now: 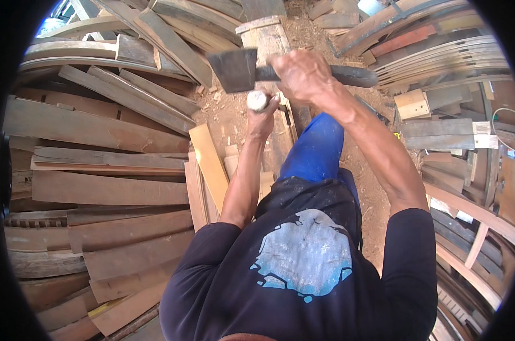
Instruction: The person uses a chisel and mallet to carve and shape a long wooden plank. They repeatedly strike the chisel to remove material, then inspect and reposition the plank to continue shaping it.
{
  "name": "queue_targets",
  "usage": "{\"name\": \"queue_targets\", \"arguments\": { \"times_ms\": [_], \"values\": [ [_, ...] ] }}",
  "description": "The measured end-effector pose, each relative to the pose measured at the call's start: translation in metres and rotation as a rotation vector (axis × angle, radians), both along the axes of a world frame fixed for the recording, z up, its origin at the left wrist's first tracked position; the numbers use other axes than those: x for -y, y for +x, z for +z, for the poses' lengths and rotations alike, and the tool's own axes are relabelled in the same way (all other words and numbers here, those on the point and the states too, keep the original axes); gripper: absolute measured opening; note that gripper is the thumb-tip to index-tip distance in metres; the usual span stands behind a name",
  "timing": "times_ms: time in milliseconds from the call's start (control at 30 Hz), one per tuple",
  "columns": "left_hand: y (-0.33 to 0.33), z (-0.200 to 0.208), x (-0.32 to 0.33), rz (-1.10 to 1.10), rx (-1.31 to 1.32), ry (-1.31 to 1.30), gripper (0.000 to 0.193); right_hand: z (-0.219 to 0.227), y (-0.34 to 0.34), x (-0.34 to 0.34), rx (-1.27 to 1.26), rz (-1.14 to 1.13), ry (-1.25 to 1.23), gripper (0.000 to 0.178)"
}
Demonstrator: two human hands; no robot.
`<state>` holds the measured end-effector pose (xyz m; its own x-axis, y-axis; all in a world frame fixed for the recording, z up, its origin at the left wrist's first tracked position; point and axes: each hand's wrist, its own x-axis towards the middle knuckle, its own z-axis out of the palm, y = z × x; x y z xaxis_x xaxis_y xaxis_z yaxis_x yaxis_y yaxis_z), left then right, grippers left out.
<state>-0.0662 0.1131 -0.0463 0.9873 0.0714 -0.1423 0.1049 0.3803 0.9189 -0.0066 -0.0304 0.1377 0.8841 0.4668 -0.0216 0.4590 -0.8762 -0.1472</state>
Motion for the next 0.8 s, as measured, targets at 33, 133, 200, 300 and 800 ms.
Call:
{"name": "queue_targets", "arguments": {
  "times_ms": [33,133,200,300,800],
  "values": [
    [0.001,-0.002,0.002,-0.024,0.034,-0.041,0.028,0.008,-0.008,0.000,0.112,0.021,0.139,0.022],
    [0.011,0.002,0.011,-0.041,0.042,-0.070,0.029,0.029,-0.016,0.003,-0.014,-0.067,0.109,0.017],
    [0.013,0.017,0.017,-0.048,-0.014,-0.050,0.027,-0.015,-0.008,0.021,-0.162,-0.144,-0.173,0.018],
    [0.023,0.006,0.015,-0.076,0.042,0.159,0.020,-0.012,-0.008,0.029,-0.069,-0.107,-0.015,0.020],
    [0.027,-0.006,-0.015,0.037,0.069,-0.266,0.027,0.047,-0.025,0.019,0.022,-0.181,0.504,0.042]
  ]
}}
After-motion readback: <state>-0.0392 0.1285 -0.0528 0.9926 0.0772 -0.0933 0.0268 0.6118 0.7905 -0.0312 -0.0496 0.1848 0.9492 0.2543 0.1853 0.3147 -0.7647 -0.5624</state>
